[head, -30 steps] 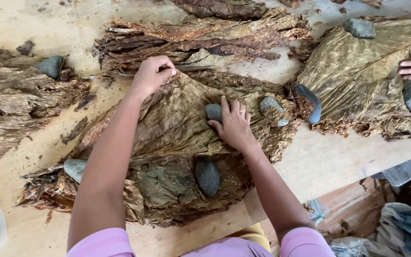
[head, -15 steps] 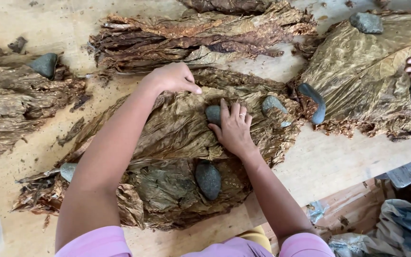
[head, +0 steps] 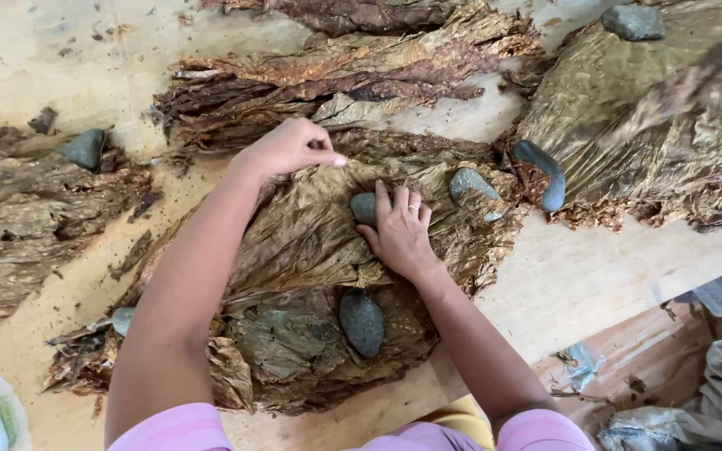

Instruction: The person places smooth stones onto large dried leaves laid out on a wooden table. They adjust the position of the stones and smooth the leaves with their hands. The person briefly bends down to pick up a stone from the floor before continuing to arrange the stones on the leaves.

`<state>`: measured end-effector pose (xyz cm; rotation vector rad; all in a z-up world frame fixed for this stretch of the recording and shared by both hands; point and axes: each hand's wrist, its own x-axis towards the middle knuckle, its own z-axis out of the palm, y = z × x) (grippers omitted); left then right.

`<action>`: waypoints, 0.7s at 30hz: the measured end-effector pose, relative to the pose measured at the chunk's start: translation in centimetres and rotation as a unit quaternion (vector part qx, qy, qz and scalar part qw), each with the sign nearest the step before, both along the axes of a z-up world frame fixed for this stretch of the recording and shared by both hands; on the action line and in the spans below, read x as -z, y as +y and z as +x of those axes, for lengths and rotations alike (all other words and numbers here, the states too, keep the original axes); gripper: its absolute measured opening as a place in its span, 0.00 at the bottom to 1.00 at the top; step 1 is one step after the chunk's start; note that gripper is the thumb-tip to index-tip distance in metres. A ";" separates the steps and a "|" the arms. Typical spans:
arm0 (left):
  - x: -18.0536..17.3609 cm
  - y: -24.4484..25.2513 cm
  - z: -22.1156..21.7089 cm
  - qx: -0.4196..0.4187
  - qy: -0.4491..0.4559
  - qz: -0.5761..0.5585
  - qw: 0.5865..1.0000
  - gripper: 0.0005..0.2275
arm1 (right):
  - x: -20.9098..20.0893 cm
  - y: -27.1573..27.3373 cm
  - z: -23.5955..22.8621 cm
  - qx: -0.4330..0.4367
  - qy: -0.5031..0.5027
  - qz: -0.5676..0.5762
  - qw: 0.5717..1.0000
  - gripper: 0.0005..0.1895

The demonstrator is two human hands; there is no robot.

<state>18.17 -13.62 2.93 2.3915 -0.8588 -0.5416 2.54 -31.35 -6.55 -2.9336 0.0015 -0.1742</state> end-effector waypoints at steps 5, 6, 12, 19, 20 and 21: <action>0.7 -0.2 1.1 0.003 -0.008 -0.031 0.999 0.10 | -0.4 0.1 -0.1 0.000 0.009 0.010 1.000 0.44; 1.0 -0.5 1.3 0.000 -0.005 -0.063 0.998 0.09 | -0.4 0.1 -0.1 0.002 0.012 0.010 1.000 0.44; 3.5 -1.8 4.5 -0.042 -0.042 -0.090 0.994 0.08 | -1.9 0.6 -0.4 0.006 0.036 0.009 0.999 0.45; 6.6 1.3 7.3 -0.104 -0.005 -0.096 0.990 0.09 | -1.3 0.4 -0.1 0.010 0.033 0.013 0.999 0.44; 7.5 2.1 8.3 -0.086 0.029 -0.085 0.992 0.12 | -1.5 0.3 -0.1 0.012 0.042 0.028 0.999 0.44; 8.3 2.9 9.2 -0.067 0.063 -0.074 0.993 0.15 | -1.7 0.3 -0.1 0.014 0.050 0.043 0.998 0.44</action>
